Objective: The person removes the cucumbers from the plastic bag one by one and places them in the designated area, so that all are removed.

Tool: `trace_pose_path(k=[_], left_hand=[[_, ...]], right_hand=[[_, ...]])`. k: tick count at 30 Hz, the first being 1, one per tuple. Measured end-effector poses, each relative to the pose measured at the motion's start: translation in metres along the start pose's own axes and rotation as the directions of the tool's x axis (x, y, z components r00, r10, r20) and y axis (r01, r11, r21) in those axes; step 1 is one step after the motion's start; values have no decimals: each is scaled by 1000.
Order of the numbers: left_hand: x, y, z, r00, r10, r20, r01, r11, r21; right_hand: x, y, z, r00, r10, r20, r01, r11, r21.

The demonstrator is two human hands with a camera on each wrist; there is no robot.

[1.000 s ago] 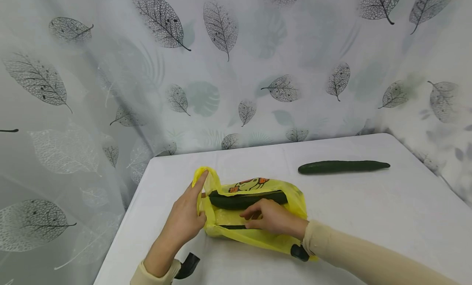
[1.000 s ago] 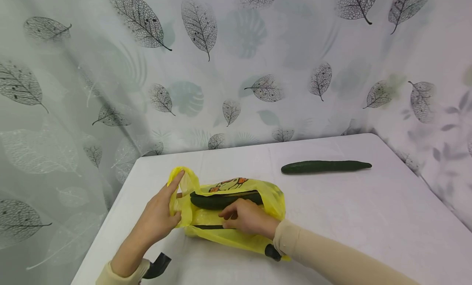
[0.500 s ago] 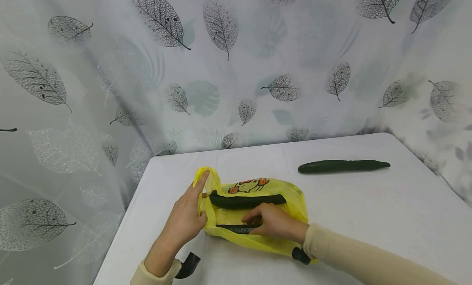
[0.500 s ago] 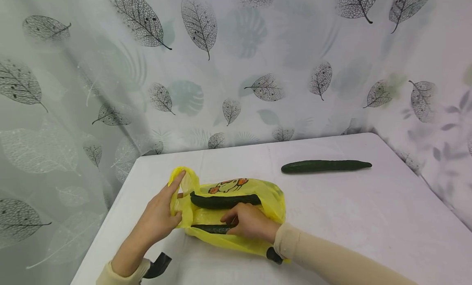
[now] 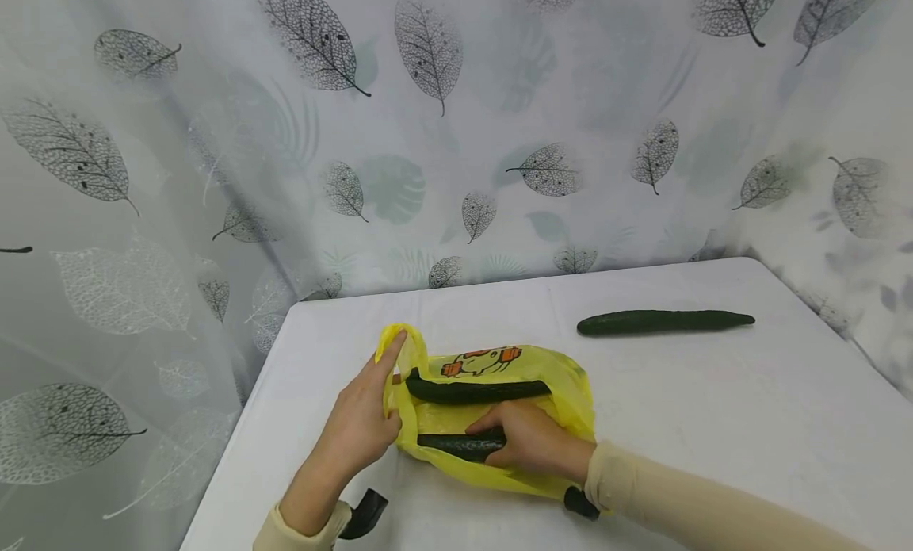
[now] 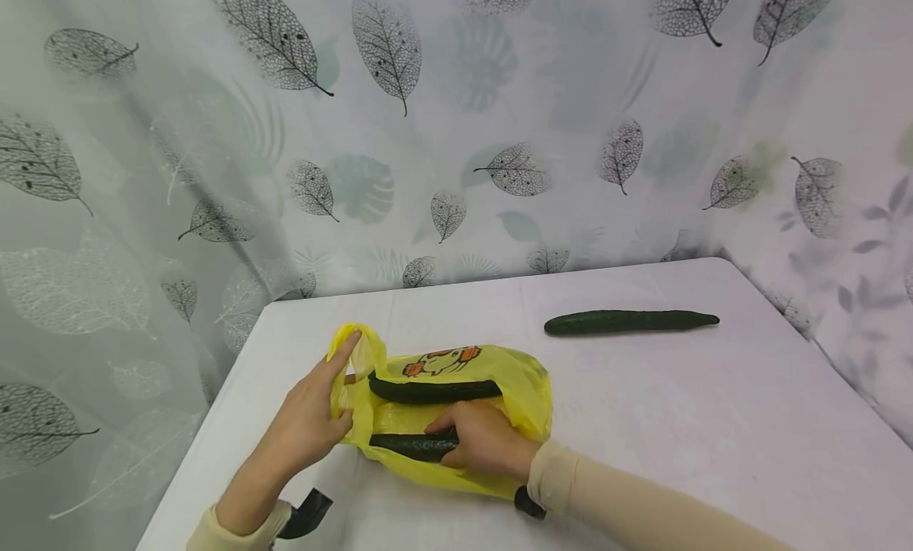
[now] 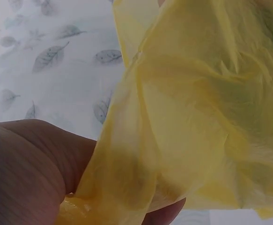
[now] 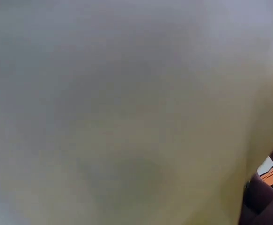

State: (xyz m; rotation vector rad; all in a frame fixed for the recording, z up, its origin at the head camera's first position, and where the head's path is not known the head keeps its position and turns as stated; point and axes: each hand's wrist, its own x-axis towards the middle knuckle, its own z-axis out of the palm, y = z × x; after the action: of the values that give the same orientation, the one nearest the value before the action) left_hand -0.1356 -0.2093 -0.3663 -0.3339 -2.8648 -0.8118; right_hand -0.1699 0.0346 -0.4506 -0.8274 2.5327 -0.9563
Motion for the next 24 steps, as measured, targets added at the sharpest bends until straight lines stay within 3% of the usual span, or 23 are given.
trace_pose_path(k=[7, 24], left_hand=[[0, 0, -2, 1000, 1, 7, -1, 1000, -2], [1, -1, -5, 1000, -6, 14, 6, 1000, -6]], right_hand=[[-3, -2, 0, 999, 35, -11, -34, 999, 20], [-9, -3, -15, 993, 12, -120, -3, 997, 76]])
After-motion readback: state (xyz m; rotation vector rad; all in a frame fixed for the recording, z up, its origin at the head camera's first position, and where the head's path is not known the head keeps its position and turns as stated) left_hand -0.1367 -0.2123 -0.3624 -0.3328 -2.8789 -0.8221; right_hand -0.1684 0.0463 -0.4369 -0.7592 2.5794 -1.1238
